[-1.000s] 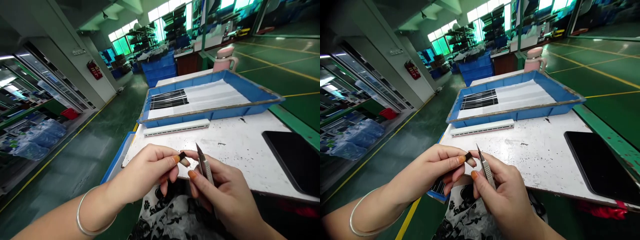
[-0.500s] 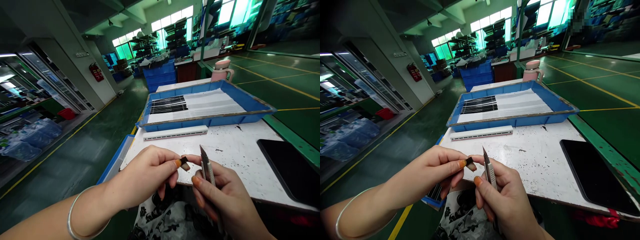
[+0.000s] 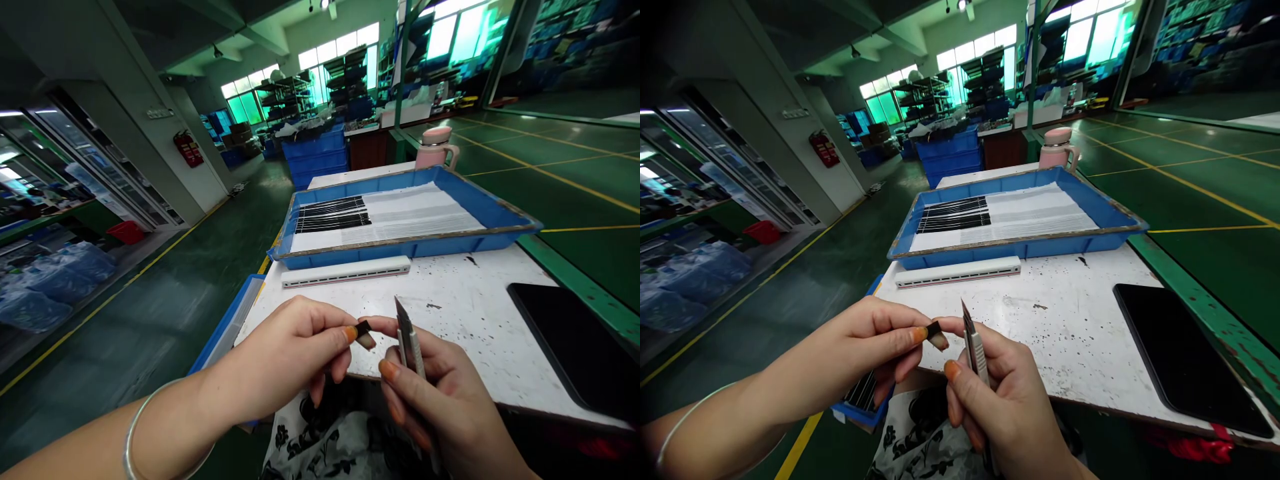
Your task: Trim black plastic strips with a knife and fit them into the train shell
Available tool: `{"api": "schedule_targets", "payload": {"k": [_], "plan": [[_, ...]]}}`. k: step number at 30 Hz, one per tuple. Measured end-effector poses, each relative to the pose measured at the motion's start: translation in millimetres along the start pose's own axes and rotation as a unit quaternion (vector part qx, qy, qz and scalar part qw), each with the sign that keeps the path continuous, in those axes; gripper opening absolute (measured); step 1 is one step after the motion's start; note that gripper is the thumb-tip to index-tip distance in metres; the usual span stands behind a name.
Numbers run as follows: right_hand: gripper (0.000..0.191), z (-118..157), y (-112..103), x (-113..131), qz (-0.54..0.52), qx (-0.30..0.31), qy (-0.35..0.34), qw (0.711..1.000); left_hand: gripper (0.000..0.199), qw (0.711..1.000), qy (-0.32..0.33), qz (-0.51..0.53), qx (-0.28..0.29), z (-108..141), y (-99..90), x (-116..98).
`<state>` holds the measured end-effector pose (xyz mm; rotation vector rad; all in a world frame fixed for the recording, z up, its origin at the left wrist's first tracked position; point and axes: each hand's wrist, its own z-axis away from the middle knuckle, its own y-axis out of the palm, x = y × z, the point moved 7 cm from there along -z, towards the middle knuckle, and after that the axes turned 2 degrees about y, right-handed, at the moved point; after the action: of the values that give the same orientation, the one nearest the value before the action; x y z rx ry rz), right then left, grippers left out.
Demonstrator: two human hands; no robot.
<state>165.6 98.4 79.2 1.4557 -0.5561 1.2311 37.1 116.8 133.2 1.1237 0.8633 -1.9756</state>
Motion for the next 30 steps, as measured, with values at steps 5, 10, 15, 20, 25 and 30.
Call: {"api": "schedule_targets", "payload": {"k": [5, 10, 15, 20, 25, 30], "plan": [[0.053, -1, -1, 0, -0.004, 0.001, -0.003, 1.000, 0.040, 0.997, -0.011, 0.066, 0.032, -2, 2.8, 3], [0.051, -1, 0, 0, 0.010, 0.006, -0.011, 1.000, 0.040, 0.996, -0.009, 0.086, 0.036, -3, 2.6, 7], [0.046, -4, -11, -6, 0.103, 0.023, -0.026, 0.994, 0.035, 0.999, 0.004, 0.051, -0.001, -4, -1.1, 20], [0.052, -3, -37, -21, 0.251, 0.005, -0.014, 0.968, 0.037, 0.998, -0.026, 0.036, -0.033, -8, 1.7, 52], [0.038, 2, -47, -28, 0.386, 0.003, -0.017, 0.922, 0.039, 0.999, -0.032, -0.010, -0.032, -12, 7.0, 71], [0.034, 2, -46, -32, 0.395, -0.016, -0.012, 0.918, 0.039, 0.991, 0.053, -0.108, -0.053, -15, 6.4, 66]]}}
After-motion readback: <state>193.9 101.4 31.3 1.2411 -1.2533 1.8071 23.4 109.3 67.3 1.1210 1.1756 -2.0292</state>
